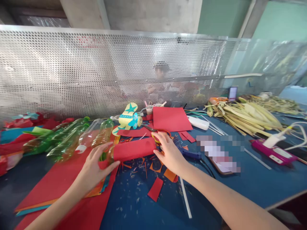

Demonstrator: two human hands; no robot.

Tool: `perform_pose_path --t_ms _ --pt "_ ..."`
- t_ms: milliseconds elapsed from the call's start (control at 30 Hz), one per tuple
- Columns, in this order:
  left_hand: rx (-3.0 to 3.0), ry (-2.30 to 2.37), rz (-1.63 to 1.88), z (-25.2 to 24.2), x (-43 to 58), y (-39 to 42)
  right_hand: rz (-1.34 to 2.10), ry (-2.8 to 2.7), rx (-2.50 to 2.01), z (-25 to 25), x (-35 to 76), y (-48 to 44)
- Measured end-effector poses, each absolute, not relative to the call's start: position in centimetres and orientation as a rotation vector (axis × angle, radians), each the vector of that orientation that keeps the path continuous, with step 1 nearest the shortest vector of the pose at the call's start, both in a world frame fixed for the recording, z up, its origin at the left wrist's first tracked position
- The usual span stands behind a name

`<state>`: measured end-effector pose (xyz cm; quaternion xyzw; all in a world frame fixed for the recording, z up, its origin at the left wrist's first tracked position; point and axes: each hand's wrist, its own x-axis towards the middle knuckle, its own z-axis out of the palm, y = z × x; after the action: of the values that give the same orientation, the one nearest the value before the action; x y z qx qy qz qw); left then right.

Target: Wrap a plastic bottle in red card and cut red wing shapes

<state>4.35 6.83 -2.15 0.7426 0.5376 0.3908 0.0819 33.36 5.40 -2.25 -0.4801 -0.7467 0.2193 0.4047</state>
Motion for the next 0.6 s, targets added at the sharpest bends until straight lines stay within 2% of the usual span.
perform_pose_path --t_ms 133,267,367,500,600 --pt "2.486 1.672 0.914 -2.6 4.2 6.9 0.499 -1.824 -1.251 -2.0 33.6 5.7" --pt "2.484 1.781 0.95 -3.0 3.9 7.4 0.569 -1.743 -1.185 -0.7 33.6 5.2" --pt "2.605 1.804 0.991 -3.4 3.5 7.9 0.917 -1.753 -0.966 1.3 33.5 3.5" --pt "2.861 1.803 1.06 -3.2 3.8 7.5 1.61 -1.794 -0.526 4.3 33.1 -0.2" --pt "3.008 1.62 1.144 -2.7 4.7 6.4 1.857 -1.829 -0.313 5.3 32.9 -2.7"
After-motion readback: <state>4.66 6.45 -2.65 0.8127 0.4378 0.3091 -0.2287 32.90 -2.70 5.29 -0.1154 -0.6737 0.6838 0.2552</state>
